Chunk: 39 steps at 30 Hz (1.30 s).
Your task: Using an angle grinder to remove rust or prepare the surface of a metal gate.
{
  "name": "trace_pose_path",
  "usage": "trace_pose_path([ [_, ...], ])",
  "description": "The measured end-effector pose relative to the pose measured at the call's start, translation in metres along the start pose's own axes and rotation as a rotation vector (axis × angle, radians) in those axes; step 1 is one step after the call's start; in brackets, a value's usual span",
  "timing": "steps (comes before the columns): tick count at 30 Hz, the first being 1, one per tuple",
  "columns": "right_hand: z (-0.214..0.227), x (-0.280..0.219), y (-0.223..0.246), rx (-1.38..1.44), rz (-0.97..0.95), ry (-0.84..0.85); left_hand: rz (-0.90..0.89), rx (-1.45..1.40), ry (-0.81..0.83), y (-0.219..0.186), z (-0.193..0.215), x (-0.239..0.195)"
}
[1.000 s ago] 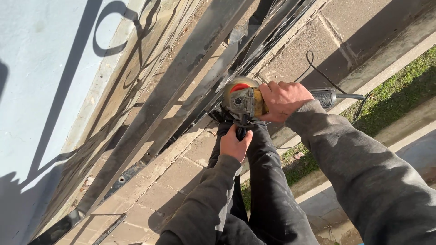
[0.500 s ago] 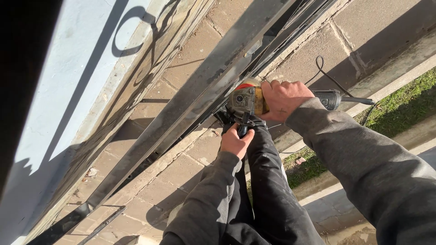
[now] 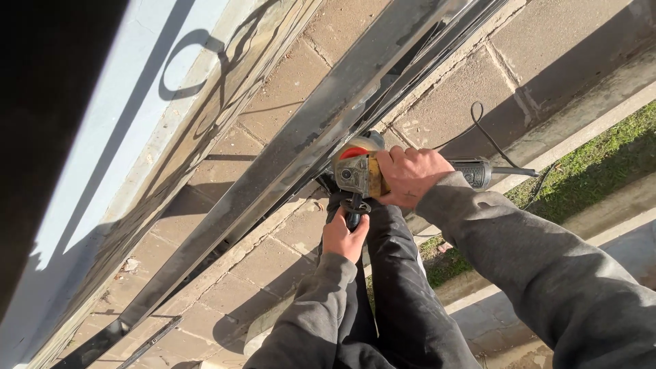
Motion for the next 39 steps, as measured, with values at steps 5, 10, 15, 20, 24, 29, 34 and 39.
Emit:
trace_pose_path([
  [5, 0.004, 0.026, 0.006, 0.003, 0.025, 0.085, -0.011, 0.074, -0.079, 0.014, 0.015, 0.013],
  [10, -0.001, 0.022, -0.016, -0.004, -0.068, 0.197, 0.038, 0.022, 0.007, 0.01, -0.004, 0.031],
  [15, 0.012, 0.007, -0.037, -0.018, -0.107, 0.195, -0.037, 0.004, 0.053, -0.019, -0.023, 0.022],
  [20, 0.012, 0.002, -0.024, 0.001, -0.053, 0.066, -0.006, 0.029, 0.023, -0.013, -0.02, 0.006],
  [24, 0.001, 0.015, -0.001, -0.032, 0.04, 0.076, -0.013, -0.025, -0.052, 0.0, -0.002, -0.001],
  [29, -0.001, 0.024, -0.012, -0.027, 0.019, 0.216, -0.11, -0.008, -0.021, 0.003, -0.008, 0.022],
  [34, 0.015, 0.009, -0.042, -0.028, -0.12, 0.267, -0.016, 0.02, 0.054, -0.025, -0.028, 0.027],
  [39, 0.012, 0.004, -0.027, -0.029, -0.073, 0.158, -0.037, 0.0, 0.011, -0.017, -0.018, 0.009],
])
Point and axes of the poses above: each hand's wrist, its own x-axis towards the middle knuckle, its own z-axis out of the back of the hand, y = z × x, the point moved 8 cm from there along x, towards the middle knuckle, and after that the axes turned 15 degrees about -x, right-handed, at the moved point
